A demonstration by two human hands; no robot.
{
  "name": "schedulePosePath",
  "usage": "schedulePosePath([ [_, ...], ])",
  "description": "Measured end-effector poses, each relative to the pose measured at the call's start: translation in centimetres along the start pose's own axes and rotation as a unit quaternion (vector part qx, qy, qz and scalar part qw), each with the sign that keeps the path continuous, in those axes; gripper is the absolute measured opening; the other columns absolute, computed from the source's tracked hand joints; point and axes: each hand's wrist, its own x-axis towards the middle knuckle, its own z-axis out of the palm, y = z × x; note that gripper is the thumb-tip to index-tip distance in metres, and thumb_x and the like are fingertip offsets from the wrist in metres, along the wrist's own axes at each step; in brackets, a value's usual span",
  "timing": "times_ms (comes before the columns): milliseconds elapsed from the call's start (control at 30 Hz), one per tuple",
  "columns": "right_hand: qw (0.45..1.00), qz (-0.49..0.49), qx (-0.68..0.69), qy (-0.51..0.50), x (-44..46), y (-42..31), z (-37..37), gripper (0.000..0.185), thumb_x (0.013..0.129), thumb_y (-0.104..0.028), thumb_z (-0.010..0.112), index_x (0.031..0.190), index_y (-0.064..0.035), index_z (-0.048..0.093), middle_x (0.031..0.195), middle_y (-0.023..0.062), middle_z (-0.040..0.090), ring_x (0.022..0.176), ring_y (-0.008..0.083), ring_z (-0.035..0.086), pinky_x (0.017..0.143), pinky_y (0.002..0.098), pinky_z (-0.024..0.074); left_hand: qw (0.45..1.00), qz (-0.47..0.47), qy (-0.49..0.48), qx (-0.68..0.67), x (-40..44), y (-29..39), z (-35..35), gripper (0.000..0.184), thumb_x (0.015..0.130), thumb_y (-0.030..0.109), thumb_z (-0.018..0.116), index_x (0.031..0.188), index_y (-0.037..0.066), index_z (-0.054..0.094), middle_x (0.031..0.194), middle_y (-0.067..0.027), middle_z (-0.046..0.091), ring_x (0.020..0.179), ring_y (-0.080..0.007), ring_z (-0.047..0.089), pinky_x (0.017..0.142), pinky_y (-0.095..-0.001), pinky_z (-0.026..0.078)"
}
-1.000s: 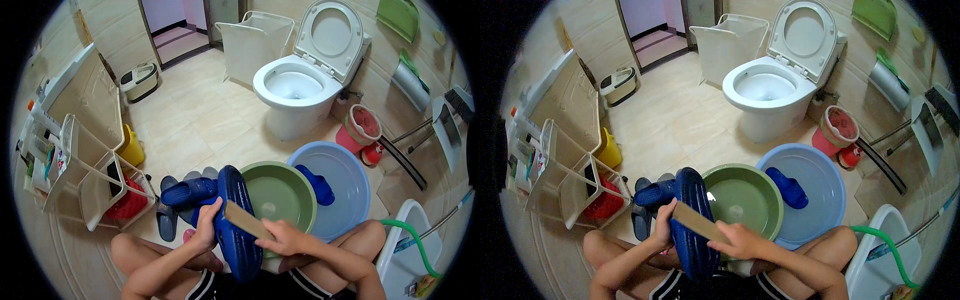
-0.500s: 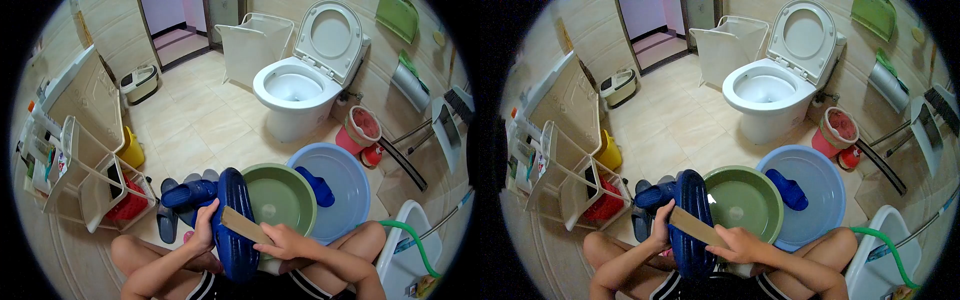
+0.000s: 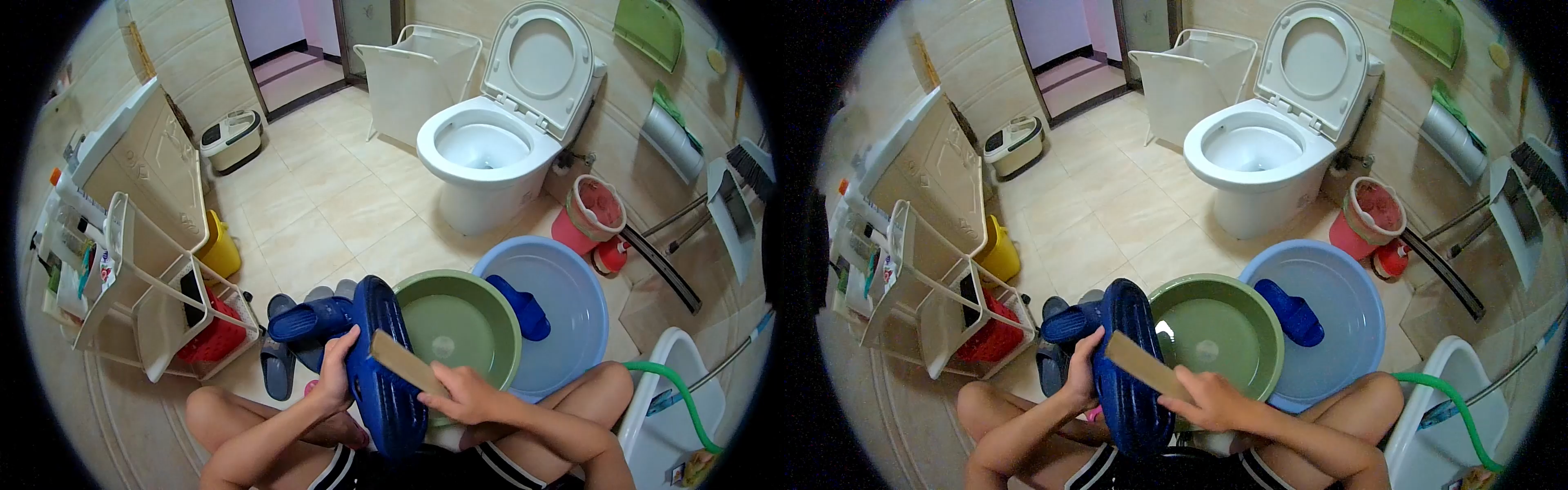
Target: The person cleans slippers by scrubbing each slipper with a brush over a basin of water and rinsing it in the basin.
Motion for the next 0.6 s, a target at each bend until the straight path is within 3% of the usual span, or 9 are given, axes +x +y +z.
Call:
schedulePosePath([
  [100,0.996,0.055,-0.007,0.065,0.7,2.6,0.0,0.044,0.087,-0.041,0.057,0.086,0.0007,0.046,0.067,0.026,0.056,0.063,0.044,0.057,0.058,0.047,0.0448,0.999,-0.016,-0.02,0.034,-0.4,-1.1,0.2,0.042,0.091,0.036,0.051,0.092,-0.004,0.063,0.081,-0.0091,0.066,0.064,-0.0142,0.062,0.061,-0.0242,0.049],
  [200,0.992,0.049,0.019,0.114,1.1,2.5,-0.4,0.043,0.087,-0.041,0.057,0.086,0.0003,0.046,0.066,0.0257,0.056,0.064,0.0431,0.058,0.058,0.0459,0.0456,0.996,-0.017,-0.045,0.07,-0.6,-1.4,0.1,0.04,0.091,0.035,0.05,0.092,-0.003,0.063,0.082,-0.0084,0.066,0.065,-0.0131,0.061,0.061,-0.0237,0.048],
  [267,0.995,0.014,0.021,0.1,0.5,0.5,-0.8,0.042,0.086,-0.041,0.059,0.085,0.0001,0.046,0.066,0.025,0.056,0.064,0.0429,0.058,0.058,0.0456,0.0459,0.999,-0.015,-0.027,0.034,-0.5,-1.1,0.1,0.039,0.091,0.035,0.05,0.091,-0.003,0.063,0.081,-0.0081,0.066,0.065,-0.0132,0.061,0.062,-0.0238,0.048],
  [333,0.997,-0.042,-0.059,-0.01,0.0,-0.3,-0.8,0.035,0.085,-0.032,0.061,0.084,0.0006,0.049,0.065,0.0224,0.055,0.057,0.0374,0.057,0.053,0.0412,0.0439,1.0,-0.007,0.003,-0.028,-0.4,-0.7,0.3,0.038,0.091,0.034,0.05,0.091,-0.001,0.063,0.08,-0.0071,0.065,0.066,-0.0134,0.062,0.063,-0.0242,0.049],
  [400,0.997,-0.064,-0.044,-0.001,0.0,-0.7,-0.9,0.038,0.084,-0.034,0.063,0.081,-0.0003,0.047,0.063,0.0229,0.054,0.056,0.0421,0.055,0.051,0.0434,0.0432,1.0,-0.01,-0.001,-0.022,-0.6,-0.4,0.3,0.038,0.091,0.034,0.051,0.092,-0.001,0.063,0.081,-0.0073,0.065,0.067,-0.0138,0.062,0.064,-0.0248,0.049],
  [467,0.996,-0.022,-0.076,0.027,0.2,-0.3,-1.1,0.042,0.086,-0.042,0.058,0.087,-0.0007,0.046,0.066,0.0245,0.056,0.064,0.0438,0.058,0.058,0.0472,0.0454,1.0,-0.013,-0.018,-0.002,-0.8,-0.8,0.4,0.038,0.091,0.034,0.051,0.092,-0.002,0.063,0.082,-0.0078,0.066,0.067,-0.0141,0.062,0.064,-0.0251,0.05],
  [600,0.995,0.033,-0.023,0.09,0.8,2.0,-0.7,0.042,0.088,-0.041,0.056,0.087,-0.0003,0.047,0.066,0.0246,0.056,0.063,0.0436,0.057,0.058,0.0471,0.0451,0.997,-0.052,-0.038,0.033,-1.0,-2.1,0.1,0.038,0.091,0.033,0.051,0.092,-0.003,0.064,0.082,-0.0093,0.067,0.069,-0.0151,0.064,0.065,-0.025,0.05],
])
